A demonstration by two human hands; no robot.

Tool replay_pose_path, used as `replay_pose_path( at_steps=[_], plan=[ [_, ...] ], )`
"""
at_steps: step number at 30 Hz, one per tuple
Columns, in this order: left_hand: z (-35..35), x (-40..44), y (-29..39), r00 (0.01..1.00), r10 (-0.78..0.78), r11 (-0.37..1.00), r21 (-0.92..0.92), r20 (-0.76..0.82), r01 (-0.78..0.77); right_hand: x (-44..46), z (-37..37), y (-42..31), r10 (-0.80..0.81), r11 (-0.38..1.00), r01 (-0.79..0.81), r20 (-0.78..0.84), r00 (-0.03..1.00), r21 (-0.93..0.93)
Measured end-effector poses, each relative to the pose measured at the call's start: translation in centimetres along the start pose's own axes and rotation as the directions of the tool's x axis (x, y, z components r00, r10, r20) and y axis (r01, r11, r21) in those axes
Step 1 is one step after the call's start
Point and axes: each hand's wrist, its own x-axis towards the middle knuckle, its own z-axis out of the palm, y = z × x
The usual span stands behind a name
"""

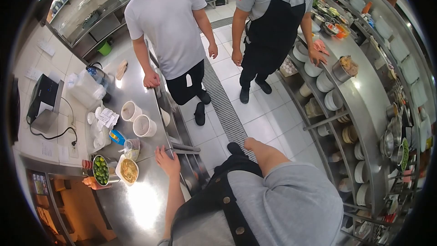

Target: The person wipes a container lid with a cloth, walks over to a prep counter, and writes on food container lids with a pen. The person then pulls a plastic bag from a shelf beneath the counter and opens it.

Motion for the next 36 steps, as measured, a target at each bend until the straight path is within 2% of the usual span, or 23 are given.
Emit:
replay_pose_path(
  at_steps=[3, 4, 6, 7, 8, 9, 11, 12, 15, 17, 18, 19, 20, 21, 23, 24, 25, 27, 29, 31, 33, 36],
  plan=[
    [-0.5, 0.0, 0.5, 1.0, -0.004, 1.0, -0.014, -0.009, 0.004, 1.2, -0.1, 0.3, 0.09, 0.981, -0.074, -0.081, 0.993, 0.177],
    [-0.3, 0.0, 0.2, 0.999, -0.011, 0.995, -0.102, -0.039, 0.007, 0.6, -1.0, 0.1, 0.074, 0.979, -0.051, -0.109, 0.991, 0.199],
    [0.3, -0.1, -0.6, 0.994, -0.035, 0.963, -0.27, -0.103, 0.006, -0.6, -2.4, -0.7, 0.096, 0.984, -0.085, -0.058, 0.994, 0.159],
    [-0.6, -0.2, 0.4, 0.988, -0.019, 0.95, -0.31, -0.153, -0.03, -0.5, -2.7, -0.7, 0.105, 0.985, -0.099, -0.036, 0.994, 0.141],
    [-2.0, -0.9, 1.4, 0.98, -0.003, 0.938, -0.342, -0.2, -0.067, -0.9, -2.8, -0.3, 0.006, 0.987, 0.001, -0.041, 0.999, 0.16],
    [-3.0, -1.4, 2.5, 0.968, 0.011, 0.922, -0.373, -0.25, -0.107, -0.8, -3.0, -0.3, 0.012, 0.988, -0.004, -0.053, 0.999, 0.156],
    [-3.4, -3.7, 3.7, 0.97, 0.057, 0.912, -0.384, -0.235, -0.146, -1.1, -2.2, 0.3, 0.034, 0.989, -0.023, -0.073, 0.997, 0.148],
    [-3.1, -5.0, 4.3, 0.97, 0.079, 0.904, -0.394, -0.229, -0.167, -1.5, -1.9, 0.3, 0.198, 0.918, -0.148, -0.102, 0.975, 0.367],
    [-1.5, -8.9, 5.9, 0.992, 0.127, 0.899, -0.42, -0.024, -0.125, -2.4, -2.8, 1.6, 0.189, 0.845, -0.217, 0.106, 0.976, 0.489],
    [1.1, -11.0, 5.3, 0.971, 0.109, 0.898, -0.44, 0.215, -0.003, -3.5, -2.9, 2.7, 0.13, 0.827, -0.133, 0.045, 0.99, 0.545],
    [3.1, -12.4, 4.3, 0.939, 0.098, 0.897, -0.437, 0.329, 0.06, -3.5, -2.5, 3.7, 0.093, 0.804, -0.083, 0.014, 0.996, 0.589],
    [6.7, -14.5, 1.4, 0.857, 0.078, 0.882, -0.436, 0.509, 0.179, -3.6, -2.3, 4.5, 0.054, 0.778, -0.03, -0.019, 0.998, 0.628],
    [10.2, -16.6, -1.4, 0.741, 0.054, 0.872, -0.393, 0.669, 0.291, -3.9, -2.5, 4.9, 0.119, 0.657, -0.119, 0.053, 0.991, 0.744],
    [11.8, -18.7, -3.4, 0.605, -0.003, 0.868, -0.298, 0.796, 0.397, -4.3, -3.1, 5.9, 0.162, 0.66, -0.129, 0.028, 0.986, 0.74],
    [12.1, -22.4, -5.3, 0.37, -0.188, 0.809, -0.07, 0.91, 0.584, -6.5, -3.3, 6.9, 0.234, 0.655, -0.155, -0.003, 0.972, 0.74],
    [11.7, -23.8, -5.9, 0.266, -0.272, 0.753, 0.032, 0.925, 0.657, -8.2, -4.8, 7.0, 0.247, 0.677, -0.209, 0.05, 0.968, 0.706],
    [11.3, -24.8, -6.0, 0.222, -0.325, 0.701, 0.076, 0.919, 0.709, -8.6, -4.3, 7.9, 0.258, 0.69, -0.22, 0.05, 0.965, 0.689],
    [10.7, -26.3, -5.6, 0.163, -0.411, 0.599, 0.131, 0.897, 0.79, -10.4, -2.8, 10.5, 0.287, 0.718, -0.246, 0.046, 0.957, 0.651],
    [10.7, -26.7, -4.4, 0.162, -0.469, 0.524, 0.126, 0.868, 0.842, -11.3, 0.9, 14.2, 0.203, 0.827, -0.166, -0.01, 0.979, 0.538],
    [10.8, -26.8, -2.8, 0.178, -0.514, 0.465, 0.099, 0.839, 0.88, -11.7, 5.7, 18.0, 0.221, 0.946, -0.203, -0.044, 0.974, 0.254],
    [11.2, -26.9, -1.0, 0.201, -0.54, 0.426, 0.06, 0.818, 0.903, -13.8, 7.0, 19.9, 0.357, 0.872, -0.399, 0.19, 0.915, 0.282],
    [11.5, -26.9, 1.8, 0.223, -0.563, 0.406, 0.03, 0.796, 0.913, -16.9, 7.7, 21.7, 0.45, 0.831, -0.488, 0.193, 0.872, 0.266]
  ],
)
